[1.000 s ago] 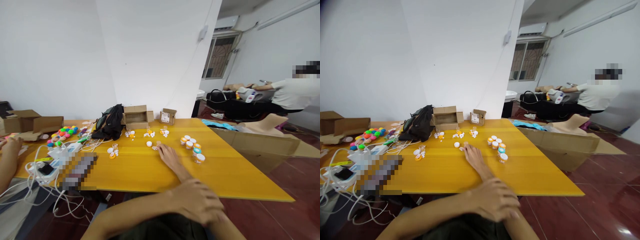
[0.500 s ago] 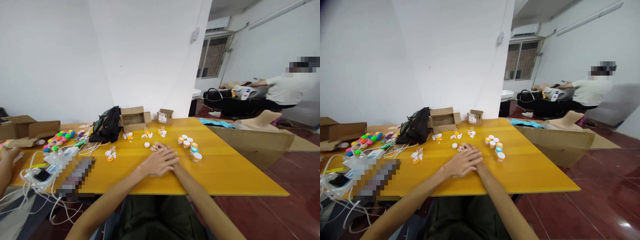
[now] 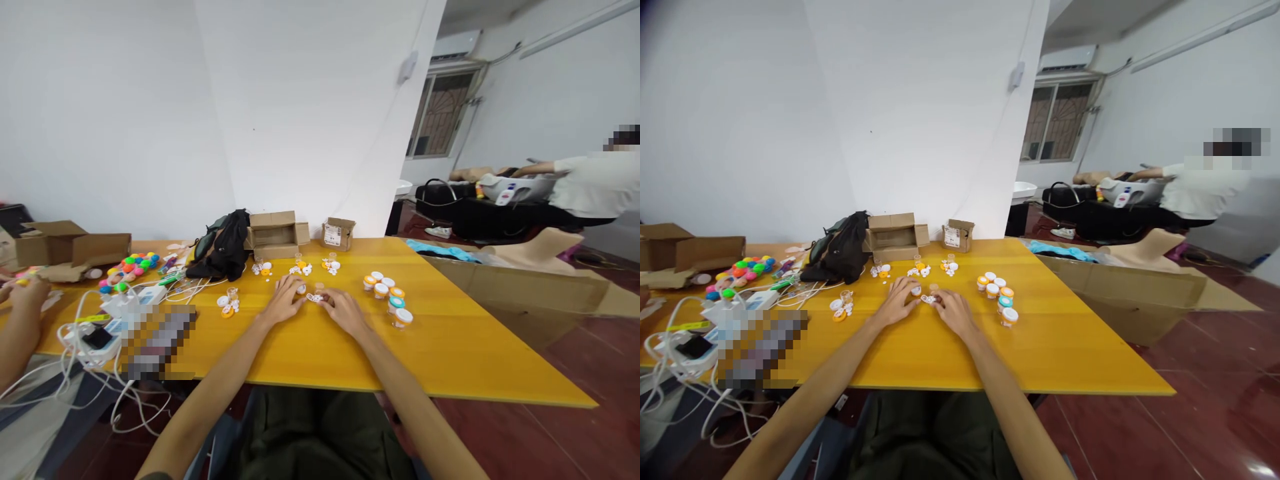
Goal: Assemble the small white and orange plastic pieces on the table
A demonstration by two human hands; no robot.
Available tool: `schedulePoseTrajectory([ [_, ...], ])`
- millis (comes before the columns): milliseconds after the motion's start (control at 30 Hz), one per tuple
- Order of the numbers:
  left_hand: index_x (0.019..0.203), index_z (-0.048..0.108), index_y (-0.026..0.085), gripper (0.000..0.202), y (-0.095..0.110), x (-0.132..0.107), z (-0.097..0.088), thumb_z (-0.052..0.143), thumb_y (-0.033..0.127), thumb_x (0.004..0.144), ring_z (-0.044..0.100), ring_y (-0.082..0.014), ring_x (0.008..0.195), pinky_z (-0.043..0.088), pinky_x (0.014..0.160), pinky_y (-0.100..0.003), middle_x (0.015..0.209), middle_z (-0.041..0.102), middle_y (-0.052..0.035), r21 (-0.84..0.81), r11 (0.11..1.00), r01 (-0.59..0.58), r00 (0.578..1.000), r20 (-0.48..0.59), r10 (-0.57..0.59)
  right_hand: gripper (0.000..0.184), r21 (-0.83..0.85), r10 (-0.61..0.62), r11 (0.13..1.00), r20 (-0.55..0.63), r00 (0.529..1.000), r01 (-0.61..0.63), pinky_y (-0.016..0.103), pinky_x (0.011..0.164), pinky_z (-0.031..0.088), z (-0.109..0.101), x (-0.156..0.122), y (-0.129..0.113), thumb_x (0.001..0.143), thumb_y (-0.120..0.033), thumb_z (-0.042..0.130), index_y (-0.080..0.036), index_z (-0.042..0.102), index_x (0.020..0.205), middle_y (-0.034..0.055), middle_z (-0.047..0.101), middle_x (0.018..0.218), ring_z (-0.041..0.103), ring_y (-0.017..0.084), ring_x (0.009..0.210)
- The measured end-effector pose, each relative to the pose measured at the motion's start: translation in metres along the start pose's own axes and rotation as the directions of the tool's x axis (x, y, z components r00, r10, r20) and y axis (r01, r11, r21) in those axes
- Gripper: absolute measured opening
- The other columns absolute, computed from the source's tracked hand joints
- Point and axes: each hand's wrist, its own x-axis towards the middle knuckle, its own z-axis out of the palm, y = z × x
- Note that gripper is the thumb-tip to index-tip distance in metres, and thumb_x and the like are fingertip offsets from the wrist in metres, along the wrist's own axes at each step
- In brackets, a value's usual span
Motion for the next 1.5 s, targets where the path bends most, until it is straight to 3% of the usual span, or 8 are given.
schedulePoseTrajectory([
  [167,0.12,0.062,0.027,0.031,0.009,-0.001,-0.002,0.058,0.025,0.09,0.046,-0.027,0.118,0.037,0.1,-0.044,0.119,0.062,-0.0076,-0.027,0.995,-0.099,0.995,0.003,0.099,0.023,0.148,-0.023,0.989,-0.027,0.999,0.027,0.031,0.078,0.051,-0.001,0.001,0.003,0.083,-0.022,0.057,-0.025,0.073,0.1,0.0022,0.076,0.092,0.068,0.02,0.083],
  [367,0.095,0.07,0.026,0.019,0.016,0.002,0.001,0.051,0.028,0.095,0.052,-0.0236,0.103,0.038,0.092,-0.039,0.096,0.069,-0.0057,-0.077,0.986,-0.145,0.989,-0.021,0.144,0.025,0.254,-0.081,0.964,-0.024,0.996,0.085,0.029,0.068,0.049,0.001,0.002,0.0,0.087,-0.032,0.051,-0.022,0.073,0.081,0.0023,0.075,0.079,0.066,0.02,0.07],
  [533,0.092,0.069,0.024,0.014,0.013,0.003,0.003,0.056,0.028,0.092,0.051,-0.0236,0.103,0.039,0.091,-0.039,0.098,0.067,-0.0058,-0.092,0.992,-0.086,0.995,-0.064,0.081,0.033,0.058,0.017,0.998,-0.044,0.999,-0.014,0.028,0.066,0.045,-0.004,0.001,0.0,0.094,-0.032,0.043,-0.022,0.071,0.079,0.004,0.074,0.077,0.067,0.02,0.071],
  [700,0.107,0.066,0.023,0.024,0.004,0.004,0.007,0.063,0.019,0.084,0.051,-0.0266,0.111,0.042,0.095,-0.043,0.112,0.062,-0.0075,-0.094,0.994,0.06,0.991,-0.114,-0.07,0.03,-0.23,0.136,0.963,-0.03,0.99,-0.139,0.029,0.067,0.043,-0.006,-0.003,-0.001,0.096,-0.031,0.045,-0.023,0.072,0.086,0.0104,0.075,0.095,0.069,0.024,0.086],
  [833,0.113,0.063,0.022,0.031,-0.004,0.006,0.012,0.061,0.014,0.083,0.054,-0.0259,0.109,0.045,0.096,-0.043,0.113,0.061,-0.0081,-0.147,0.983,0.105,0.991,-0.072,-0.117,0.028,-0.292,0.119,0.949,-0.031,0.992,-0.123,0.029,0.069,0.044,-0.004,-0.004,-0.002,0.095,-0.03,0.047,-0.024,0.074,0.09,0.0093,0.075,0.099,0.068,0.023,0.09],
  [1000,0.101,0.066,0.021,0.02,-0.008,0.008,0.013,0.055,0.012,0.085,0.06,-0.0224,0.098,0.049,0.093,-0.039,0.101,0.062,-0.0065,-0.231,0.969,0.088,0.993,-0.056,-0.103,0.026,-0.314,0.139,0.939,-0.021,0.99,-0.139,0.028,0.07,0.044,-0.004,-0.004,-0.003,0.095,-0.03,0.049,-0.025,0.074,0.091,0.0087,0.073,0.101,0.068,0.022,0.089],
  [1300,0.1,0.063,0.022,0.021,0.001,0.006,0.007,0.058,0.011,0.083,0.061,-0.0219,0.098,0.05,0.092,-0.037,0.1,0.062,-0.0049,-0.265,0.961,0.079,0.987,-0.115,-0.113,0.022,-0.223,0.123,0.965,-0.072,0.99,-0.136,0.028,0.069,0.045,0.0,-0.003,0.002,0.091,-0.03,0.052,-0.026,0.073,0.091,0.0073,0.073,0.1,0.067,0.021,0.085],
  [1500,0.107,0.06,0.021,0.023,0.012,0.004,0.004,0.056,0.013,0.086,0.06,-0.0215,0.103,0.048,0.095,-0.037,0.108,0.063,-0.0069,-0.304,0.952,-0.021,0.988,-0.15,-0.027,0.033,0.142,0.026,0.99,-0.169,0.985,-0.001,0.032,0.073,0.049,-0.001,0.001,0.0,0.091,-0.035,0.044,-0.02,0.072,0.083,0.0071,0.073,0.083,0.065,0.022,0.078],
])
